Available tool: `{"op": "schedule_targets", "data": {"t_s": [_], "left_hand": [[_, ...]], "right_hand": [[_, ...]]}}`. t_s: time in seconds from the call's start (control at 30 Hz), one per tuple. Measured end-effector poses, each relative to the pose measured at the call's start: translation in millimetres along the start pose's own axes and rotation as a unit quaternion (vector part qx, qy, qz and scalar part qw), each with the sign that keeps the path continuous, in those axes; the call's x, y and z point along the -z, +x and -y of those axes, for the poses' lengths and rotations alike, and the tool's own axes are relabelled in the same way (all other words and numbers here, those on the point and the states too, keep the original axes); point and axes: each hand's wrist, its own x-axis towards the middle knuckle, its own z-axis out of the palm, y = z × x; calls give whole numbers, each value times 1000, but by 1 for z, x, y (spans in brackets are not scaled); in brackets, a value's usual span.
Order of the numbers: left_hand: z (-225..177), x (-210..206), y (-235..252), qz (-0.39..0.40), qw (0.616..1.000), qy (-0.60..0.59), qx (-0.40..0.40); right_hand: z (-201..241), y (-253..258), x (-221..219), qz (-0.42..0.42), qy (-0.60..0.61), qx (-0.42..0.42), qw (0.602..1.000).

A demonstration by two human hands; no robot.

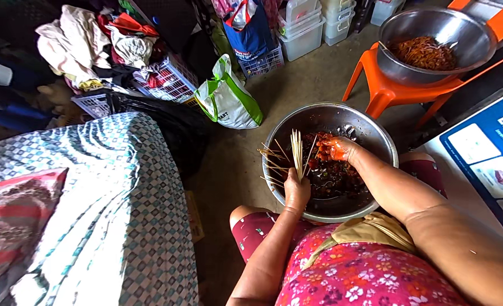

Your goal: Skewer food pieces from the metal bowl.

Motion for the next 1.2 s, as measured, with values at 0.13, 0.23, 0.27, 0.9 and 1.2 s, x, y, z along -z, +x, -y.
{"op": "schedule_targets", "data": {"t_s": [0.13,0.23,0.27,0.9,1.2], "left_hand": [[1,0,1,-2,1000,2,-3],[1,0,0,-6,1000,2,-4],[0,0,0,-7,1000,3,-2],[0,-1,-1,-15,1000,-9,-1],[0,-2,-1,-24,1000,-6,-1]], "right_hand": [[-3,8,6,-2,40,12,999],[-4,4,1,-6,35,14,999],[-2,-2,-4,-9,28,12,999],[-17,-16,-19,62,-104,-17,993],[-21,-23,-28,90,-111,-55,988]]}}
